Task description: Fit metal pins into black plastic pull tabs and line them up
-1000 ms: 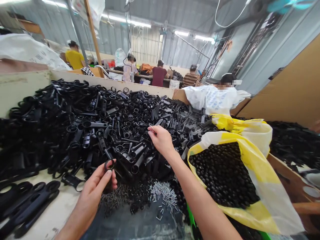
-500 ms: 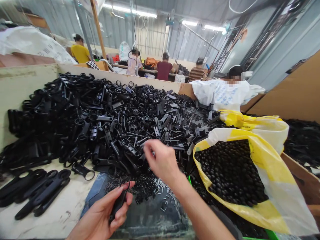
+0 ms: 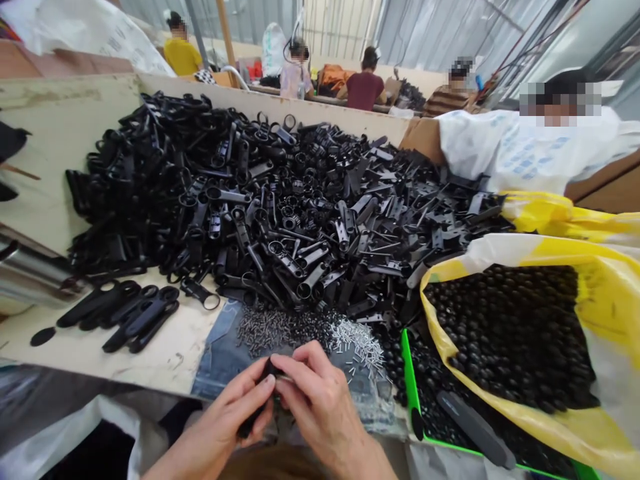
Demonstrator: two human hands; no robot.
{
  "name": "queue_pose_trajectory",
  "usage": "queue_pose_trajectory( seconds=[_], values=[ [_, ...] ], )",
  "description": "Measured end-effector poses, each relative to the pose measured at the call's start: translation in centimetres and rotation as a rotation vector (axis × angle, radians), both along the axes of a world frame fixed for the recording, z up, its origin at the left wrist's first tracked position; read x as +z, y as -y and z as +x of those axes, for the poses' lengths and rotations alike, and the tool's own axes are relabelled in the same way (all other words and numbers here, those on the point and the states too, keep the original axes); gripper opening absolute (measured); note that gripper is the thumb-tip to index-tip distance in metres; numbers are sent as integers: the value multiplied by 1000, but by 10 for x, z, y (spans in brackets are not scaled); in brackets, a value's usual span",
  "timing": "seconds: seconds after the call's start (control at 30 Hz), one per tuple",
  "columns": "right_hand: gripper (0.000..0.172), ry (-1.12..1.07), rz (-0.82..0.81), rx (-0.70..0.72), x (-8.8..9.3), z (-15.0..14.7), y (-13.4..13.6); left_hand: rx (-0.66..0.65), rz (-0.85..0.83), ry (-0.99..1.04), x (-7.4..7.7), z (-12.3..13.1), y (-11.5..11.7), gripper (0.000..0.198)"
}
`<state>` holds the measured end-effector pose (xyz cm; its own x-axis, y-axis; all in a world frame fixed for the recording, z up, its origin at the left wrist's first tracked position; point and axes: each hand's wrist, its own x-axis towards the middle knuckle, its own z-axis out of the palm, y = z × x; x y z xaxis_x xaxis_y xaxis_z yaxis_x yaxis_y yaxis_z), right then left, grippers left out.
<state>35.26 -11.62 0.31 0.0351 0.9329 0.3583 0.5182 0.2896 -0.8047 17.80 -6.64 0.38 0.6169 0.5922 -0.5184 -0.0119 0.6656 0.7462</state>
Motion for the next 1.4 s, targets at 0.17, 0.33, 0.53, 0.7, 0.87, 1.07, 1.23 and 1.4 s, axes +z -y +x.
queue_pose_trajectory(
  seconds=[0.17,0.33,0.53,0.7,0.87,1.07,1.23,1.4],
  values=[
    [22,-119,-74,-14,1,2,3,-98,133,-42,6,-12,2,59],
    [22,-53,27,-40,1,1,5,-130,227,-206,10,-21,6,46],
    [33,74,93,7,4,-1,8,-11,313,-411,-2,-28,13,55],
    [26,47,68,-68,6,-11,11,-169,329,-497,-1,-27,16,71],
    [20,33,61,-137,4,-25,17,-253,558,-522,3,-20,15,57],
    [20,-18,46,-144,2,-25,23,-295,798,-488,8,-19,13,42],
    [33,-418,-276,-229,-4,-24,29,-346,978,-372,19,-31,8,29],
    [40,-652,-477,-94,-18,-35,26,-310,1408,-508,-3,-41,12,38]
  ],
)
